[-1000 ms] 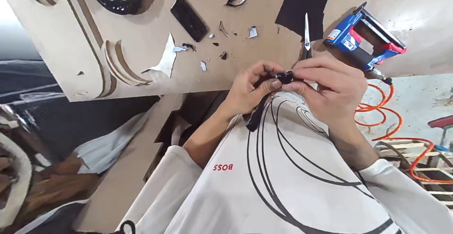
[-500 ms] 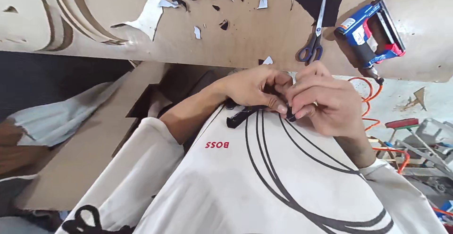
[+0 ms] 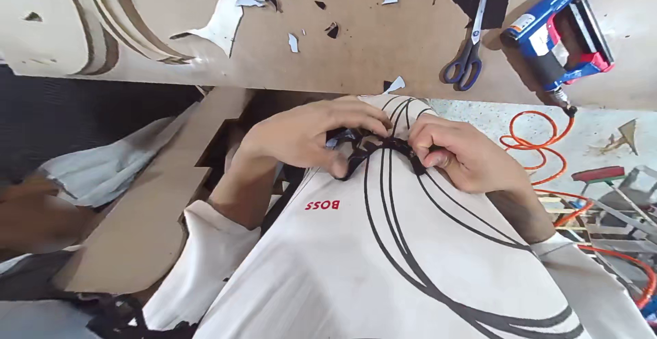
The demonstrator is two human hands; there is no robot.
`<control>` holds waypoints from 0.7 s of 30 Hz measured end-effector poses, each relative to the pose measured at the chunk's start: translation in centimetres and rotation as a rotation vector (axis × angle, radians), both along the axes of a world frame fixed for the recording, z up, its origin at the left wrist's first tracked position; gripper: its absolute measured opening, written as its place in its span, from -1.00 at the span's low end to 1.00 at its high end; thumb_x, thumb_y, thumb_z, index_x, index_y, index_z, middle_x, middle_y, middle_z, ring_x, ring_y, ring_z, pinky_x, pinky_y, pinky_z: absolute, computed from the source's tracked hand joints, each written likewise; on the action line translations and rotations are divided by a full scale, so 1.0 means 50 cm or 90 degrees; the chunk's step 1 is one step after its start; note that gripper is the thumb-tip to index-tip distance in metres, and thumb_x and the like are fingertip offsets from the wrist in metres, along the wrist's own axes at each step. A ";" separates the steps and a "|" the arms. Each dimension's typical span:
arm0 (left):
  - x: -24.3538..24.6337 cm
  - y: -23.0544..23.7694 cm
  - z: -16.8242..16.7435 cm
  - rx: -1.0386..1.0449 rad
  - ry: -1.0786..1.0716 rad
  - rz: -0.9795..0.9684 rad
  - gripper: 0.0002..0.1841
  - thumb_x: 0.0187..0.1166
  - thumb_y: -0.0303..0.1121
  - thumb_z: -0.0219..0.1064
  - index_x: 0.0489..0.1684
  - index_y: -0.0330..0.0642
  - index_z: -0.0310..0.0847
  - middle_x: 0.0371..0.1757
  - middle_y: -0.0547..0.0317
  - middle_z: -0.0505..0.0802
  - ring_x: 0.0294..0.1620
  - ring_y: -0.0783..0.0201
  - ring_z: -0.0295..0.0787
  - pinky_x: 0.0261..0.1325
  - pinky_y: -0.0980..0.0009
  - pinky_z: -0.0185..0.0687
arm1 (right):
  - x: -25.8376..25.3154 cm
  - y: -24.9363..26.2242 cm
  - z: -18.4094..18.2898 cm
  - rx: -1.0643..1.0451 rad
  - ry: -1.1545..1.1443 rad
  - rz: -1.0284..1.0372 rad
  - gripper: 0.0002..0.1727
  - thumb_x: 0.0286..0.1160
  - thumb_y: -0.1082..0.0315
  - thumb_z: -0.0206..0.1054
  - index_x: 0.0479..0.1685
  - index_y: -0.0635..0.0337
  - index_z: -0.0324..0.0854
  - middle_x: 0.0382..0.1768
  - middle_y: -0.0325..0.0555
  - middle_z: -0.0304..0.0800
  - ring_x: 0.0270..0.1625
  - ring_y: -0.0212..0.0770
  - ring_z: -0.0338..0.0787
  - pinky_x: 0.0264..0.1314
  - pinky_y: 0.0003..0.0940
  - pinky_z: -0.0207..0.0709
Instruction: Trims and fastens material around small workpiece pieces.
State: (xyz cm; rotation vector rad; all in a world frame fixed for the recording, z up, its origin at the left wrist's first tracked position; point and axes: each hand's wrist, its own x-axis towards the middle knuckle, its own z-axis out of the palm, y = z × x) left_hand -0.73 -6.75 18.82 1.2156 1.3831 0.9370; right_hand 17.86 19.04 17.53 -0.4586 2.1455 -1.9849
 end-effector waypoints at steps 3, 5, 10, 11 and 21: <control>0.021 -0.040 -0.043 0.042 -0.144 0.016 -0.02 0.12 0.51 0.43 0.47 -0.07 0.66 0.63 0.13 0.57 0.66 0.13 0.41 0.66 0.19 0.47 | -0.002 -0.005 -0.017 -0.164 -0.061 -0.094 -0.64 0.83 0.07 0.11 -0.09 0.18 0.62 -0.02 -0.16 0.72 0.00 -0.32 0.75 -0.03 -0.39 0.71; 0.036 -0.043 -0.067 0.062 -0.180 0.077 -0.22 0.21 0.23 0.58 0.36 -0.14 0.73 0.55 0.07 0.65 0.58 0.17 0.52 0.59 0.24 0.56 | -0.010 -0.005 -0.031 -0.245 -0.058 -0.097 -0.40 0.72 -0.23 0.10 0.24 0.14 0.65 0.21 -0.13 0.74 0.02 -0.30 0.76 -0.06 -0.38 0.73; 0.064 -0.016 -0.074 0.005 -0.364 0.450 -0.69 0.71 -0.21 0.35 0.11 -0.30 0.76 -0.18 0.03 0.92 -0.36 0.31 0.86 -0.33 0.40 0.84 | -0.058 -0.022 -0.030 -0.208 -0.109 -0.238 -0.69 0.59 0.36 0.44 0.21 0.34 0.68 -0.09 0.01 0.89 -0.38 -0.23 0.84 -0.41 -0.33 0.81; 0.059 -0.011 -0.070 0.000 -0.452 0.489 -0.65 0.79 -0.15 0.22 0.14 -0.29 0.72 -0.18 -0.06 0.91 -0.39 0.22 0.87 -0.42 0.35 0.83 | -0.069 -0.023 -0.032 -0.238 -0.121 -0.272 -0.69 0.60 0.36 0.43 0.20 0.35 0.67 -0.11 0.04 0.89 -0.41 -0.22 0.83 -0.44 -0.34 0.80; 0.040 0.016 -0.039 0.095 -0.469 0.728 -0.74 0.79 -0.35 0.22 0.26 -0.32 0.58 0.12 -0.13 0.85 0.05 0.01 0.90 0.20 -0.01 0.85 | -0.067 -0.014 -0.043 -0.270 -0.094 -0.358 -0.67 0.43 0.35 0.58 0.11 0.28 0.72 -0.05 0.07 0.88 -0.30 -0.14 0.88 -0.25 -0.23 0.86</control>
